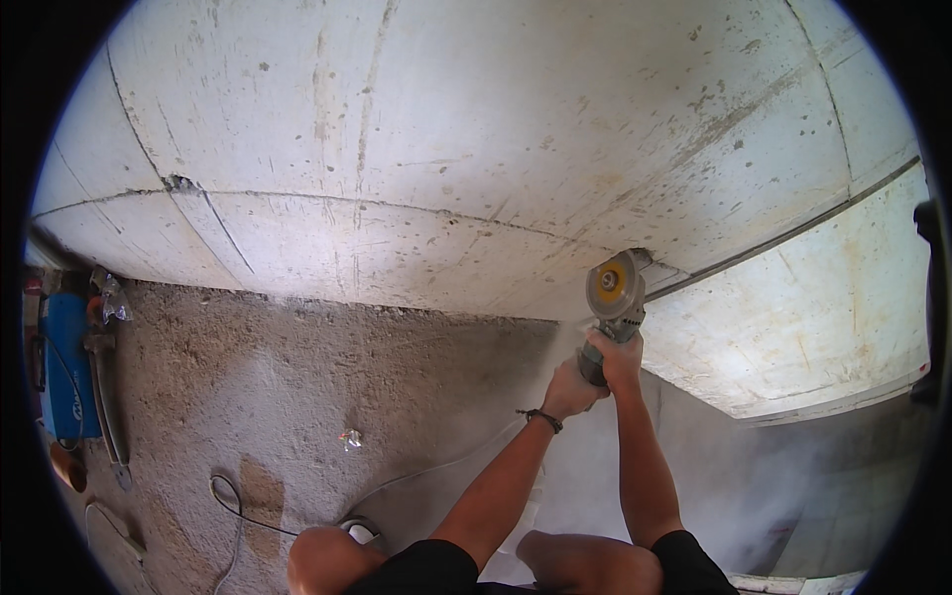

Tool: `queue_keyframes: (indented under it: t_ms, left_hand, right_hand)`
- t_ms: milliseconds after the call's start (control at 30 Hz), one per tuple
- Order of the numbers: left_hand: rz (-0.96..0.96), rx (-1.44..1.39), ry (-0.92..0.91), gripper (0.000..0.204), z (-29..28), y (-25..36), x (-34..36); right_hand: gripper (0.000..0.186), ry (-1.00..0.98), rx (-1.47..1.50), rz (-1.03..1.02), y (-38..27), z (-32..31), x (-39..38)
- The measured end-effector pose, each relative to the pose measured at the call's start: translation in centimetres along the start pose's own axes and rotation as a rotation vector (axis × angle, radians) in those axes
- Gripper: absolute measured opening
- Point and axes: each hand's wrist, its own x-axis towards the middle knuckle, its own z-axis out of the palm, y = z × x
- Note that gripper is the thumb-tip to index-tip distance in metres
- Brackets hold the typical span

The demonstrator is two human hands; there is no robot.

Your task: The person uses an angle grinder to grind a section of a concrete wall near the floor. The person holds the tool with both hands and moves it along the wall surface, generating dust.

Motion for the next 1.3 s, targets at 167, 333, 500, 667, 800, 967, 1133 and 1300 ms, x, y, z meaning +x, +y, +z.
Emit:
queue_keyframes:
  t_ms: [167, 333, 500, 667, 800, 967, 1133, 1300]
  left_hand:
    - [-0.022, 0.020, -0.023, 0.061, -0.3, 0.7, 0.0]
    - [0.002, 0.007, -0.006, 0.056, -0.2, 0.5, 0.1]
    - [0.022, 0.024, 0.001, 0.058, -0.2, 0.2, 0.3]
    - [0.034, 0.012, 0.002, 0.058, -0.3, 0.3, 0.1]
    - [0.050, 0.017, 0.028, 0.058, -0.3, 0.2, -0.2]
    - [-0.021, 0.023, -0.009, 0.061, -0.7, 0.8, -0.5]
    - [-0.033, 0.001, -0.014, 0.061, -0.4, 0.0, -0.6]
    - [-0.028, 0.005, -0.009, 0.060, -0.5, -0.1, -0.8]
  right_hand:
    - [0.035, 0.000, -0.015, -0.007, -0.2, 0.1, 0.1]
    - [0.036, 0.013, -0.002, -0.009, 0.1, 0.1, 0.4]
    - [0.037, 0.007, -0.055, -0.002, 0.5, 0.0, 0.5]
    - [0.039, 0.004, -0.021, 0.031, 0.6, 0.1, 0.5]
    - [0.040, -0.002, -0.020, 0.035, 0.9, 0.1, 0.5]
    - [0.041, 0.001, -0.012, 0.036, 0.8, 0.2, 0.2]
    - [0.033, -0.006, -0.052, 0.022, 1.1, 0.3, -0.2]
    - [0.028, -0.021, -0.070, 0.014, 0.9, 0.4, -0.5]
